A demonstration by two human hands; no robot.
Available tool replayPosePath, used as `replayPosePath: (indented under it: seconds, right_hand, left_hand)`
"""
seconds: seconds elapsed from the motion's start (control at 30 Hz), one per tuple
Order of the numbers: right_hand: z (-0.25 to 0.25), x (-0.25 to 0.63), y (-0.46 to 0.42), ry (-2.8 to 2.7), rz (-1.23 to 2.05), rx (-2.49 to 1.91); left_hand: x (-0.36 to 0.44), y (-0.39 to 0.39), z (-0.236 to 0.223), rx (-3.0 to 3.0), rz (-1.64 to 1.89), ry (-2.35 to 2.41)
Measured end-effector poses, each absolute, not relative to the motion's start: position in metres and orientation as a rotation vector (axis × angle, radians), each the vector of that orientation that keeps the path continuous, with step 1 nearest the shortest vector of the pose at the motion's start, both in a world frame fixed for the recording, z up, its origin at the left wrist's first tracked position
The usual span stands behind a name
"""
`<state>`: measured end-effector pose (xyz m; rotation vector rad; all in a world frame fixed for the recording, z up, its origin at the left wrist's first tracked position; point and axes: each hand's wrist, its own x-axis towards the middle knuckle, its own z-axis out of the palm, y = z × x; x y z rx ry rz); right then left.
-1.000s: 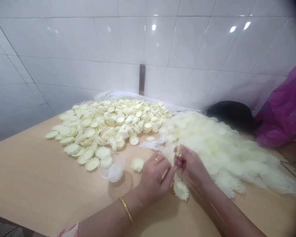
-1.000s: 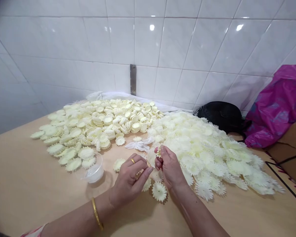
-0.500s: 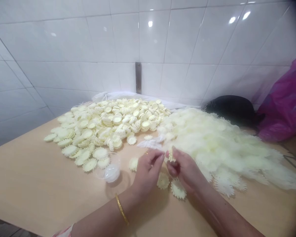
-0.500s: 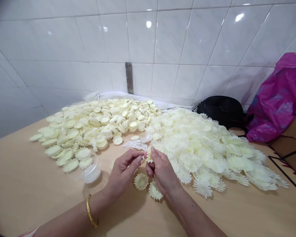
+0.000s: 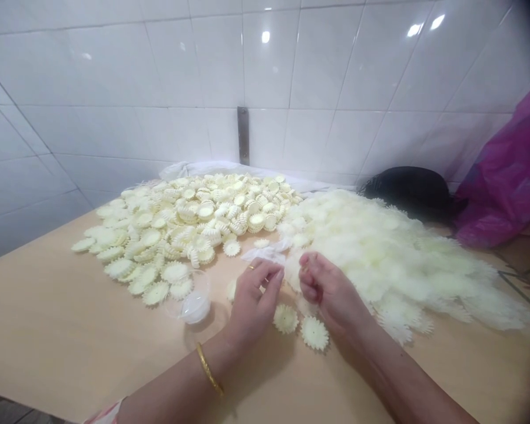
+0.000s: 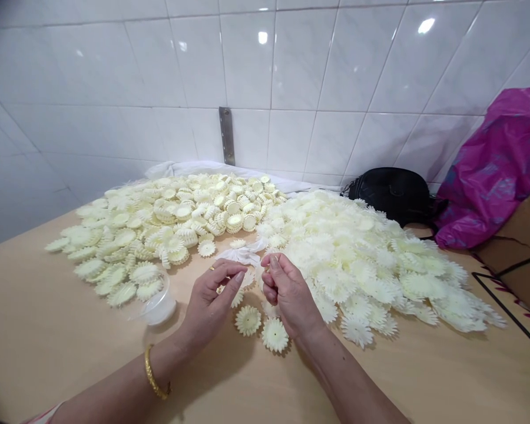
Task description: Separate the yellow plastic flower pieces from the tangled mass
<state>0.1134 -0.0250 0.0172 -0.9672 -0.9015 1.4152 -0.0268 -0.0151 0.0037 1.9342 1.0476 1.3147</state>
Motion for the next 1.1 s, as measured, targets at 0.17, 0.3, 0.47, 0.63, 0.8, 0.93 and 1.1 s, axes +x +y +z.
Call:
replayPosePath:
  seconds: [0.17,0.3,0.47,0.63,0.8,0.93,1.1]
  right_hand:
    - [0.015,0.115,-0.025,-0.826,1.394,-1.075]
    - [0.018,0.119,-0.026,-0.827,1.465,-1.094]
    - [0.019,0.113,-0.024,-0.724,1.417,-1.074]
    - [0.021,0.101,-0.030,-0.575,1.473,-1.053]
    - [0.032,0.087,-0.042,-0.665,1.680,-0.824]
    - [0.031,0.084,-0.044,-0.846,1.744,-0.766]
    - [0.027,0.111,-0.034,-1.193,1.283,-1.304]
  left_hand:
    - [-0.026,-0.017,0.004,1.950,1.324,1.014]
    - [-0.024,-0.019,0.000,1.997,1.274,0.982]
    - [-0.022,-0.024,0.000,2.180,1.293,0.957]
    - [-0.018,-0.029,0.003,2.376,1.318,0.922]
    - [-0.016,-0.025,-0.002,2.393,1.247,1.005]
    - [-0.019,-0.019,-0.001,2.174,1.263,0.933]
    - [-0.029,-0.012,0.010,1.582,1.337,1.107]
